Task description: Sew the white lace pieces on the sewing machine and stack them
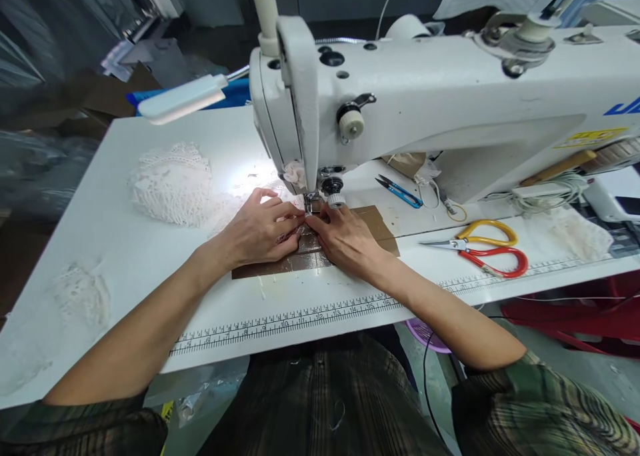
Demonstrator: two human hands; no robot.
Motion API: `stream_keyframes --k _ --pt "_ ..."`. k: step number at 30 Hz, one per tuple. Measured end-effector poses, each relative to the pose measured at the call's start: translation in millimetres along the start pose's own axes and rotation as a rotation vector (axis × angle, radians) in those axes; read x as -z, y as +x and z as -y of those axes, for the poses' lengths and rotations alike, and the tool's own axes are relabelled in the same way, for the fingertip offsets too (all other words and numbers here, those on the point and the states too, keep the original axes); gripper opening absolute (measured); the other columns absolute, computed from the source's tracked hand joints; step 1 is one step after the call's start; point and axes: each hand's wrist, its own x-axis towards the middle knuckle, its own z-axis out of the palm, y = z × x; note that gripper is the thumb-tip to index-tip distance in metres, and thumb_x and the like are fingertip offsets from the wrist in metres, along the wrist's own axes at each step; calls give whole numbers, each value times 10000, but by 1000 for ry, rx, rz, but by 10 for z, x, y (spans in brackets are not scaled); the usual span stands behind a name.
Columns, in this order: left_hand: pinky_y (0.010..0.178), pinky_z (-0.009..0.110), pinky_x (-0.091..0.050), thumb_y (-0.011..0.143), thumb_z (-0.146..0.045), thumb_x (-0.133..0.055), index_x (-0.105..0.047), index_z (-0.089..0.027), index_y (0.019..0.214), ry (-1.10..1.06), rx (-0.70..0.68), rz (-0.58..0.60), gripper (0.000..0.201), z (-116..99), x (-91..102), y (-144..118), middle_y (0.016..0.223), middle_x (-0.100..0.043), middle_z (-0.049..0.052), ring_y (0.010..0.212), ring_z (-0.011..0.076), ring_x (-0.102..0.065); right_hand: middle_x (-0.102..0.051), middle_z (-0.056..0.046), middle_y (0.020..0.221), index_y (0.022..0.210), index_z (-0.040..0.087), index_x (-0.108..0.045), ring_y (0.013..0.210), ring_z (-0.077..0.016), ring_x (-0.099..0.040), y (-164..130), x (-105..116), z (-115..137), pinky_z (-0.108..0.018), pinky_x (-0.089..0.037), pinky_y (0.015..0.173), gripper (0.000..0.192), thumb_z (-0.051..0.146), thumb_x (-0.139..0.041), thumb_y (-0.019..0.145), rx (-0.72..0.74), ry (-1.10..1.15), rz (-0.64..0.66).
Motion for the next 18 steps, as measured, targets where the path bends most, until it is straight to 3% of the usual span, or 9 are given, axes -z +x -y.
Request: stream_keyframes --k 12,18 --pt "960 481 -424 943 -299 -474 -707 -153 1042 46 24 13 292 11 -42 -16 1143 -680 92 905 235 -606 -577 -185 1134 1219 131 -593 951 -291 -499 65 102 141 -410 -473 801 361 51 -398 926 -57 -168 124" --pt "877 469 -431 952 -341 -465 -687 -127 1082 75 42 26 335 9 -56 -12 1198 -651 129 939 260 -593 -585 -195 1141 1212 120 -605 959 -290 -521 37 65 95 -425 -485 817 370 48 -378 928 -42 -82 73"
